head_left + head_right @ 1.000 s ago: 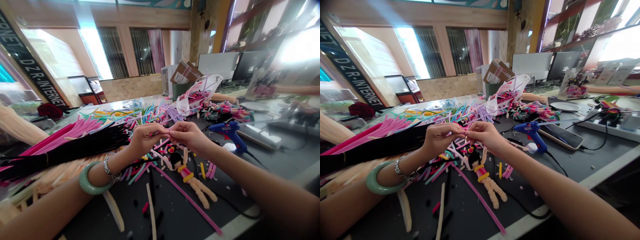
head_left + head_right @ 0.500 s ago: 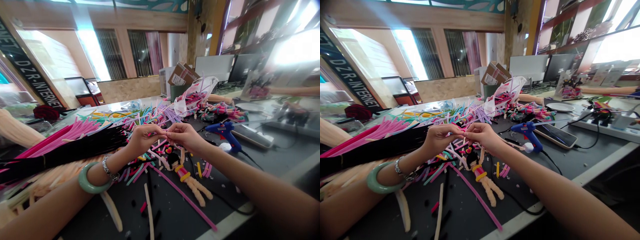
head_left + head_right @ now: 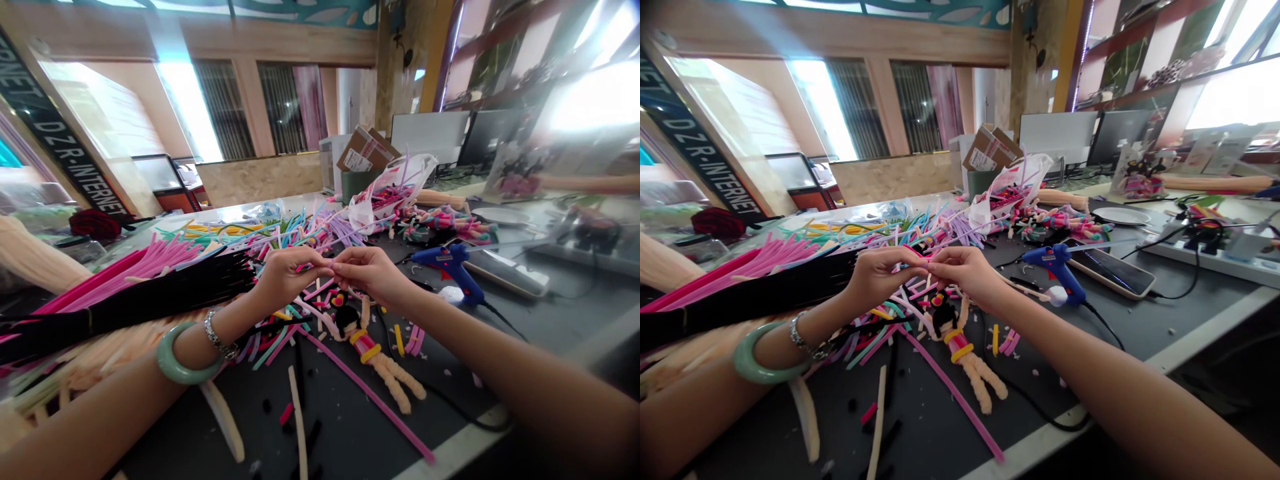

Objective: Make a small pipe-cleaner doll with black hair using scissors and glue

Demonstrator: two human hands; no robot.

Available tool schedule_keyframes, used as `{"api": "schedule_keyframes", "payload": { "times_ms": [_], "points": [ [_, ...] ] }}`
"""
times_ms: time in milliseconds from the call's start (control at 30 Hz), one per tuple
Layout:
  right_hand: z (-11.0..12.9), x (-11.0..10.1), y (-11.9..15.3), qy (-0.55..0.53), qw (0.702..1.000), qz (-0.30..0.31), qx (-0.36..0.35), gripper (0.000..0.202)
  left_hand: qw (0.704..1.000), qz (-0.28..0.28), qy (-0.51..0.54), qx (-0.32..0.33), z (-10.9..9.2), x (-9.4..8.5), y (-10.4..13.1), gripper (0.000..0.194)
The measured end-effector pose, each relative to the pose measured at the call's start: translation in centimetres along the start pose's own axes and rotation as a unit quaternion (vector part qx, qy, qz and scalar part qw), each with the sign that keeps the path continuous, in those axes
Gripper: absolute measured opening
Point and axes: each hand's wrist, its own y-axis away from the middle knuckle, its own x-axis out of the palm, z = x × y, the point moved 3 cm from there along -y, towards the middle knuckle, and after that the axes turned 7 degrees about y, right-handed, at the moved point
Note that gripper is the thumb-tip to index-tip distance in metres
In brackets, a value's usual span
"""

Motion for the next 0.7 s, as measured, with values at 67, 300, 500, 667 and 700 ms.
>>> {"api": "schedule_keyframes", "payload": {
  "times_ms": [67,300,500,667,700],
  "points": [
    [0.34,0.22,0.07,-0.001,1.000,-0.001,0.000,0.027,1.000,-0.016,0.005,0.009,-0.08,-0.11,0.06,0.009],
    [0.89,0.62,0.31,-0.016,1.000,-0.008,-0.001,0.024,0.999,-0.033,0.028,-0.001,-0.02,-0.23,0.32,0.006],
    [0.33,0.49,0.16,-0.022,1.000,-0.007,-0.007,0.021,0.999,-0.011,0.002,0.033,-0.13,-0.52,0.36,0.007],
    [0.20,0.33,-0.08,-0.025,0.999,0.006,-0.024,0.023,0.999,-0.014,0.010,0.033,-0.07,-0.63,0.36,0.007],
    [0.18,0.27,-0.14,-0.026,0.999,0.009,-0.026,0.023,0.999,-0.020,0.018,0.022,0.01,-0.63,0.33,0.008]
  ]
}}
